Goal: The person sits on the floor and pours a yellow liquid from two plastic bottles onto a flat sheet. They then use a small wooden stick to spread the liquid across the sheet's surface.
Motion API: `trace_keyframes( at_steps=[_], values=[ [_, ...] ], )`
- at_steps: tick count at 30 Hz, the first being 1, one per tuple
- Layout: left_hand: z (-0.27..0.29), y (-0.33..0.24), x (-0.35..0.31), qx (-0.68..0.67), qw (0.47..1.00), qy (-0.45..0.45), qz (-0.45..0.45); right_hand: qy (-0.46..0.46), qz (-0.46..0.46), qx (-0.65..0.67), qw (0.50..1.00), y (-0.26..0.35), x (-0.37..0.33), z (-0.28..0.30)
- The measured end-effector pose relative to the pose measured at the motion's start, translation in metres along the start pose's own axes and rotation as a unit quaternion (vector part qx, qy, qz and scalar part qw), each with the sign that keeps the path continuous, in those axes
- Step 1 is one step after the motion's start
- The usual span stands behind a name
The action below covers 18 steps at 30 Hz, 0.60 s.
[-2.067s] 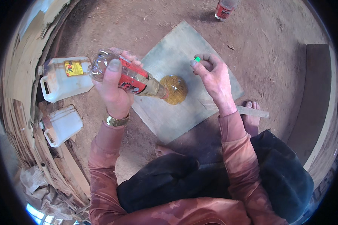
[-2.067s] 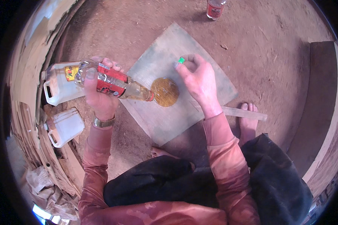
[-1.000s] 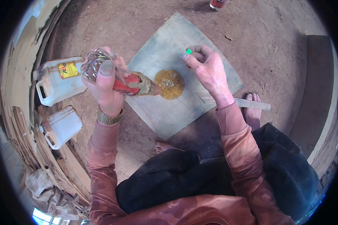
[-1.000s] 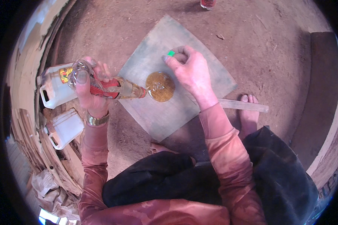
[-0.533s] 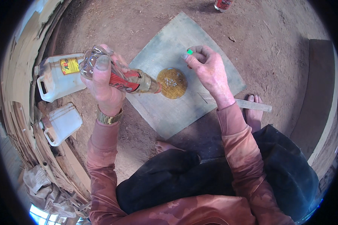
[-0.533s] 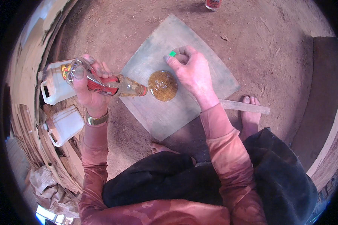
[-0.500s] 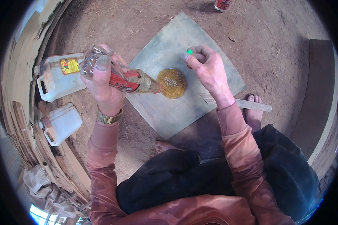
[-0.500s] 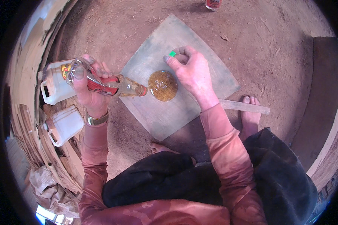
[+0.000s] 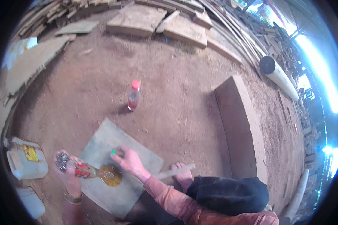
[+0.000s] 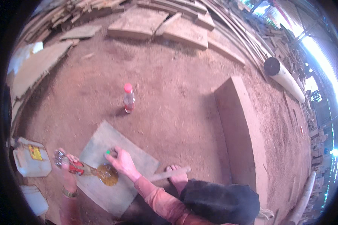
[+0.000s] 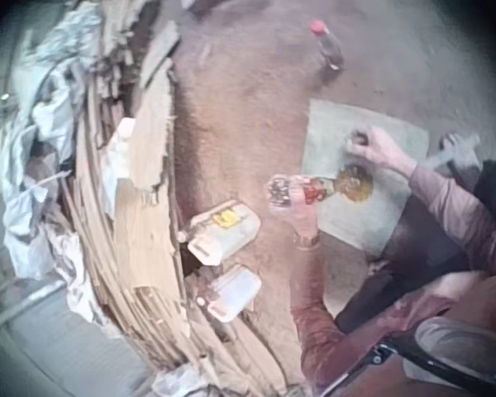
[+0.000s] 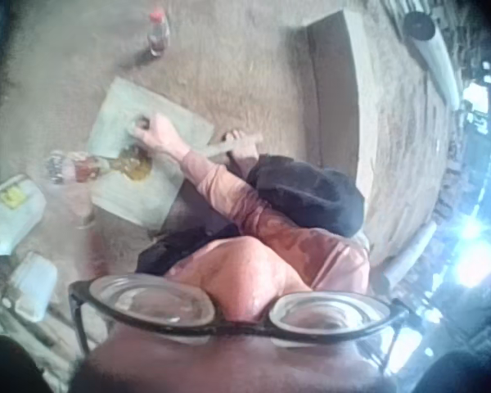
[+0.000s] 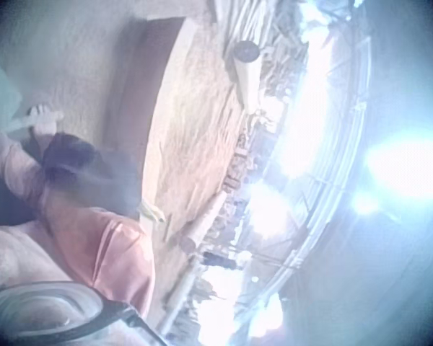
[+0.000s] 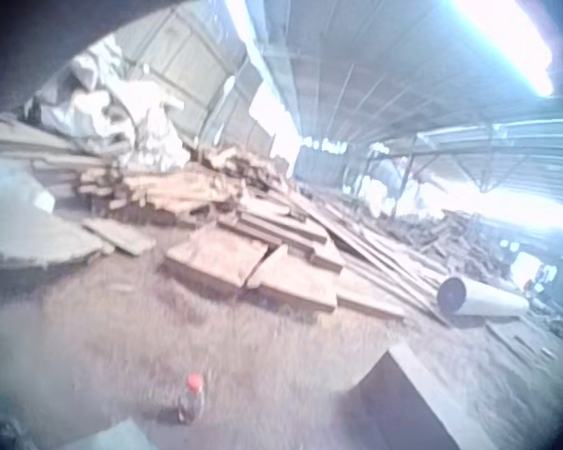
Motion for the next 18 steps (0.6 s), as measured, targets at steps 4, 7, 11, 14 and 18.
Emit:
trace_keyframes(
  at_steps=[4,7,11,14,18],
  values=[
    [-0.02,-0.01,-0.003,0.034,0.997,-0.063,-0.023,0.019,-0.001,0.012,1.0,0.0,0.0,-0.001],
    [-0.032,-0.014,-0.006,0.049,0.998,-0.012,-0.031,0.038,-0.02,0.016,0.999,-0.005,0.002,-0.003],
    [-0.029,-0.014,-0.009,0.076,0.997,0.034,0.008,0.018,0.004,0.04,0.999,-0.005,0.004,0.0],
    [-0.026,-0.011,-0.011,0.098,0.992,0.069,0.048,0.018,-0.024,0.051,0.998,-0.004,0.006,0.002],
    [-0.027,-0.009,-0.011,0.051,0.995,0.063,0.051,0.026,-0.03,0.05,0.998,0.0,0.009,0.006]
  ],
)
Point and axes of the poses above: each hand's wrist, its own x-axis towards the middle knuckle, its own z-axis out of the back of the hand, y = z × x, the point moved 4 cm from there along x, towards the middle knuckle, and after that the axes turned 13 degrees about -y, right-handed, at the moved point
